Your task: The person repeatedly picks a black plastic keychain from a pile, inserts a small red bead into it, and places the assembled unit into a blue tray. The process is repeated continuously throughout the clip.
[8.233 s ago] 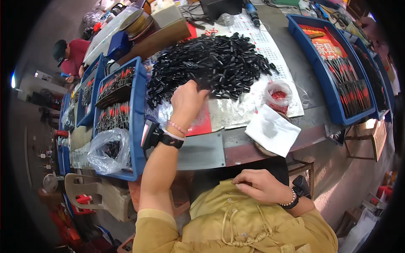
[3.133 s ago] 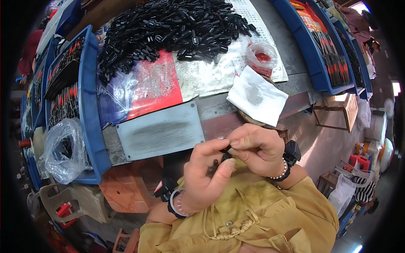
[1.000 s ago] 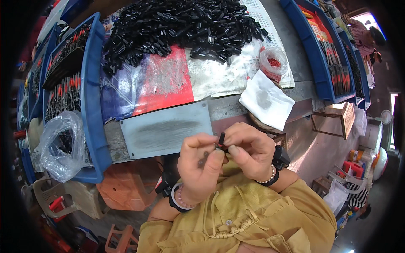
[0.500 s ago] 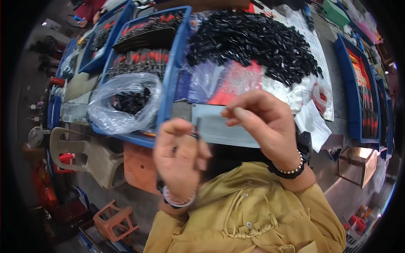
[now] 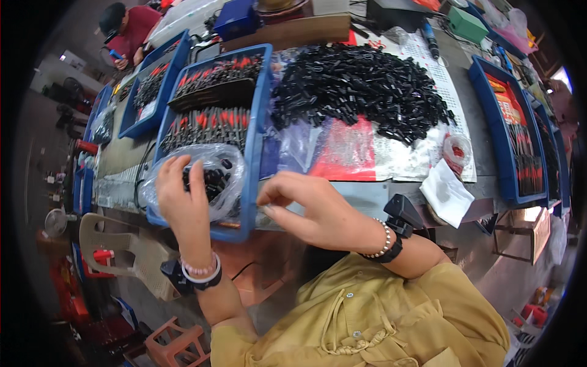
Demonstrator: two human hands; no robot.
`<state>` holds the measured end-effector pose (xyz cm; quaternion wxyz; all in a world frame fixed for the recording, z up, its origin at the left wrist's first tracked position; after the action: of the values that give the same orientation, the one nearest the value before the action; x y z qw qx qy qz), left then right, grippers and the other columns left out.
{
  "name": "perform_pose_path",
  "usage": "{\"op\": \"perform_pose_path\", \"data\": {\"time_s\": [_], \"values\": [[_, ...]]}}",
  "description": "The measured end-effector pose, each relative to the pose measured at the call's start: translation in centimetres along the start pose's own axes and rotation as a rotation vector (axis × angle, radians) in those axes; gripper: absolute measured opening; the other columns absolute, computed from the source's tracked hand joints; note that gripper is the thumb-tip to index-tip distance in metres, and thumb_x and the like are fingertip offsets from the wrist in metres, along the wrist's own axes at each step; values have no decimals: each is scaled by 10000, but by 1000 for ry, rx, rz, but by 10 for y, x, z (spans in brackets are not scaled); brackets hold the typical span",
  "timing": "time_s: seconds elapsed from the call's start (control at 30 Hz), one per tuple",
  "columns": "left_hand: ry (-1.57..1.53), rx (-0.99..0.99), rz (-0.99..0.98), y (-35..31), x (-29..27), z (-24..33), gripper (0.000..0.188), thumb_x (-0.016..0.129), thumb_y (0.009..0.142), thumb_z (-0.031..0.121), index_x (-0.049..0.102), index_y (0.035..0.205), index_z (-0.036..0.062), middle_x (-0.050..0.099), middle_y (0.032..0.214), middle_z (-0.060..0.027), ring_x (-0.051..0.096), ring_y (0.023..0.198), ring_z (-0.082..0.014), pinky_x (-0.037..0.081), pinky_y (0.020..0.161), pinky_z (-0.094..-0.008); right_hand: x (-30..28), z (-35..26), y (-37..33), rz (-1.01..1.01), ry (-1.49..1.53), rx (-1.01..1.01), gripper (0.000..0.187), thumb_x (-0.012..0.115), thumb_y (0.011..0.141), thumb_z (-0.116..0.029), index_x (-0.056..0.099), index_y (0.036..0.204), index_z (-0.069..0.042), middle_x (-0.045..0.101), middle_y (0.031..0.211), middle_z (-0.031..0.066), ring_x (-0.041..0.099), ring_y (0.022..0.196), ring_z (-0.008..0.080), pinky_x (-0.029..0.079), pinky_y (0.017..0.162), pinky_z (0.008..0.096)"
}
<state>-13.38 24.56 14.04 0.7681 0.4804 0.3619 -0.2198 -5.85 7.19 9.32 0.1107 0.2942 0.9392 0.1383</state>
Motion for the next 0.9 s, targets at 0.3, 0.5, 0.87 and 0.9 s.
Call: {"op": "perform_pose_path", "data": {"time_s": [0.3, 0.5, 0.87, 0.9], "values": [[-752, 65, -476, -38, 84, 151, 112, 636, 848, 45, 635, 940, -18, 639, 838, -159, 647, 717, -284, 505, 658, -331, -66, 13, -105, 60, 130, 302, 133, 610, 875, -72, 625, 977, 12, 663, 860, 113, 651, 781, 183, 508, 689, 294], [-296, 325, -436, -6, 205, 195, 265, 658, 771, 36, 626, 1033, 61, 575, 922, -148, 604, 770, -339, 489, 671, -403, -101, 15, -166, 162, 117, 365, 139, 624, 863, -76, 640, 964, 18, 675, 869, 120, 669, 780, 213, 519, 701, 294], [-344, 270, -408, -4, 219, 197, 89, 612, 804, 38, 550, 868, 48, 599, 788, -134, 589, 695, -354, 471, 617, -407, -190, 2, -220, 404, -157, 353, 121, 611, 860, -46, 646, 959, 14, 668, 856, 123, 655, 765, 205, 505, 698, 286], [-399, 317, -345, -7, 206, 202, 73, 605, 817, 15, 557, 868, 32, 594, 741, -116, 570, 613, -273, 458, 571, -354, -211, -1, -222, 510, -239, 320, 118, 612, 854, -41, 647, 951, 16, 668, 846, 125, 654, 756, 203, 504, 693, 286]]}}
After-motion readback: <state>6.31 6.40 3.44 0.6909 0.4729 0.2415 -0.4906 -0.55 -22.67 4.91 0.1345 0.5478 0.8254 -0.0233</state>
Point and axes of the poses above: each hand's wrist, its own y-axis towards the middle knuckle, its own x-axis out of the palm, z = x × y, the point moved 9 cm from there along y, towards the middle knuckle
